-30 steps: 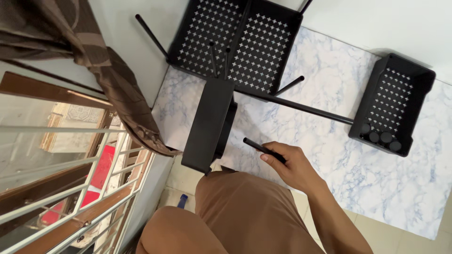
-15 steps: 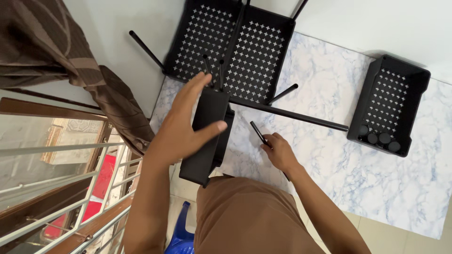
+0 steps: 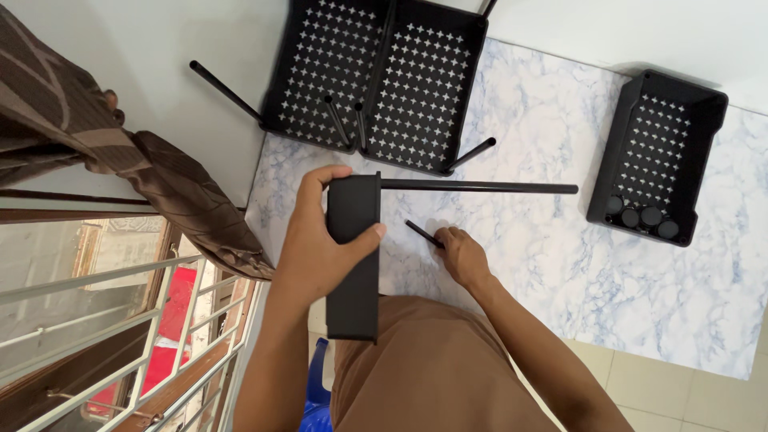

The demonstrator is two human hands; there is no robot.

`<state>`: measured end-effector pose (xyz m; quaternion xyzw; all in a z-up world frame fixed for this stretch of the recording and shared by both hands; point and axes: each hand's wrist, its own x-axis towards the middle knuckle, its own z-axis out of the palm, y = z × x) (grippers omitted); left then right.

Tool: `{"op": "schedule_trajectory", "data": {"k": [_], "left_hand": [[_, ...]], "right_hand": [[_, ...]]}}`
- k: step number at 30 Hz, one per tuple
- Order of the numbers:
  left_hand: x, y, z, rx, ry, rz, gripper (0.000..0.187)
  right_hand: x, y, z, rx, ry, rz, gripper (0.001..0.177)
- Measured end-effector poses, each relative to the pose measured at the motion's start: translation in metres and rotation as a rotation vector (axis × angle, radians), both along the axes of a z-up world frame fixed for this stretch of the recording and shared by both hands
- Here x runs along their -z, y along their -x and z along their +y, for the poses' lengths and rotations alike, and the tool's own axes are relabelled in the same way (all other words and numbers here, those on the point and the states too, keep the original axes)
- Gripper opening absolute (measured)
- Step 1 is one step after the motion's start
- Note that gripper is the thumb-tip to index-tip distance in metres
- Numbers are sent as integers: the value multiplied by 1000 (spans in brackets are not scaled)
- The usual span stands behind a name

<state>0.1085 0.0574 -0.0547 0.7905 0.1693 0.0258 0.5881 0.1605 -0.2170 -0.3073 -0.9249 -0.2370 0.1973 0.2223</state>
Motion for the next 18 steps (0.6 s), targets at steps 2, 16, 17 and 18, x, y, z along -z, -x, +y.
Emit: {"op": "schedule_trajectory", "data": {"k": [2, 16, 17, 18], "left_hand": [[-4, 2, -3, 0, -112, -51, 79], [-24, 12, -26, -115, -111, 71, 69], [-24, 12, -28, -111, -59, 117, 69], [-23, 12, -30, -106, -6, 163, 69]], "right_hand": [[1, -1, -1, -4, -1, -8, 23], [-114, 12, 9, 2, -142, 244, 24], [-139, 17, 7, -40, -232, 186, 19], [-163, 22, 7, -82, -322, 125, 15]]}}
